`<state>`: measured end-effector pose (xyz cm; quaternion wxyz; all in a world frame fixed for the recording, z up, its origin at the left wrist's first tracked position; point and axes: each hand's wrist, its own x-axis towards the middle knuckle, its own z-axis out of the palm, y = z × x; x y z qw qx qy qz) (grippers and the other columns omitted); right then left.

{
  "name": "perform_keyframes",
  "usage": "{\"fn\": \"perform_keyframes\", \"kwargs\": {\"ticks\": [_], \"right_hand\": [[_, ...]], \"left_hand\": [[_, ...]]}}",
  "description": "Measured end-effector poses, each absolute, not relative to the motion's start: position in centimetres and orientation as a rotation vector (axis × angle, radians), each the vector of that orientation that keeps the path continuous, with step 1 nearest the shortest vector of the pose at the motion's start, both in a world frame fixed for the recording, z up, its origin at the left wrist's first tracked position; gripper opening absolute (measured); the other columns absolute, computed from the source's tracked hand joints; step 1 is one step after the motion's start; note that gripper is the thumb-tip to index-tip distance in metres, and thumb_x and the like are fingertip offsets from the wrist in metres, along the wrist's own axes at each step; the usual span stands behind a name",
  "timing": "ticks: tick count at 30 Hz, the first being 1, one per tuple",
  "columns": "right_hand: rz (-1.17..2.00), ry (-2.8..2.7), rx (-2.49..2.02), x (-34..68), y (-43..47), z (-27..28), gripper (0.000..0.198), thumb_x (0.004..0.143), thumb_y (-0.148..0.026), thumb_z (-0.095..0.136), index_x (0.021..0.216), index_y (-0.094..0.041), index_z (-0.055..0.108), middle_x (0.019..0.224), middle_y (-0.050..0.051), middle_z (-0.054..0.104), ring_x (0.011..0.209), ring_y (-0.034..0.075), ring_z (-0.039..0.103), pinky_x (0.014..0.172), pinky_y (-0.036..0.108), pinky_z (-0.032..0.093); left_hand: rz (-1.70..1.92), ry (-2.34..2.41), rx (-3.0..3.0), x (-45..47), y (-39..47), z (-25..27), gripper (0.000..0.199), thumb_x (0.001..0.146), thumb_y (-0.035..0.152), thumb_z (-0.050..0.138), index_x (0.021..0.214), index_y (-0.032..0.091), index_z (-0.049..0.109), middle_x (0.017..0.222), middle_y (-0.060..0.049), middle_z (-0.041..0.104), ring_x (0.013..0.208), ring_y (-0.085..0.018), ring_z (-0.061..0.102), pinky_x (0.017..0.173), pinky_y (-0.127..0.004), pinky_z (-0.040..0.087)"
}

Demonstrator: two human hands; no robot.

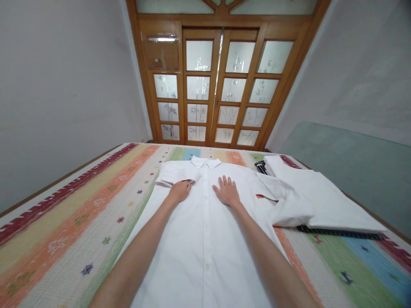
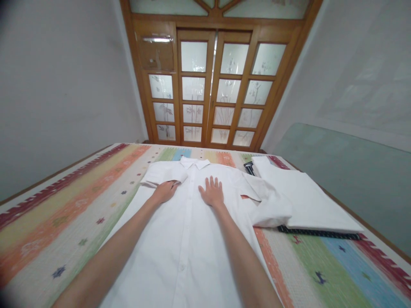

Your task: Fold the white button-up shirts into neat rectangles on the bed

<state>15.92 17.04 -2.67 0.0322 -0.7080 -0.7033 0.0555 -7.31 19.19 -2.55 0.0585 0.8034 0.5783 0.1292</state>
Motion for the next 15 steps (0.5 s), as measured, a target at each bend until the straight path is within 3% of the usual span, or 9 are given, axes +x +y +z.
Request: {"fn": "perform_keyframes", "kwargs": {"ticks": [6,11,15], "right_hand": [[0.161,-2.210,-2.193,15.7,16.8,-2.5,0.073,0.097,-0.056,0.017,0.156,-0.012,0.016,0.163,0.011,0.006,0.149,0.030,0.003,0.117,0.046,0.001],[0.178,-2.232,-2.177,15.6,16.4,-2.4,0.073,0.097,-0.057,0.015,0.156,-0.013,0.017,0.163,0.010,0.006,0.149,0.030,0.003,0.117,0.046,0.001],[0.164,-2.233,-2.133,15.6,16.1,-2.6,0.072,0.097,-0.056,0.018,0.155,-0.014,0.020,0.163,0.011,0.010,0.149,0.030,0.005,0.117,0.047,0.002]], "left_hand": [[0.422,1.795,2.392,-7.4,18.1,-2.1,0.043,0.100,0.031,0.027,0.116,0.016,0.064,0.114,-0.015,0.069,0.107,-0.025,0.064,0.092,-0.035,0.047],[0.494,1.786,2.397,-7.4,17.3,-2.0,0.041,0.100,0.027,0.029,0.127,0.017,0.058,0.120,-0.013,0.068,0.110,-0.023,0.063,0.095,-0.034,0.045],[0.423,1.772,2.410,-7.3,16.8,-2.1,0.038,0.098,0.024,0.032,0.123,0.014,0.059,0.120,-0.014,0.067,0.114,-0.024,0.062,0.099,-0.035,0.043]]}}
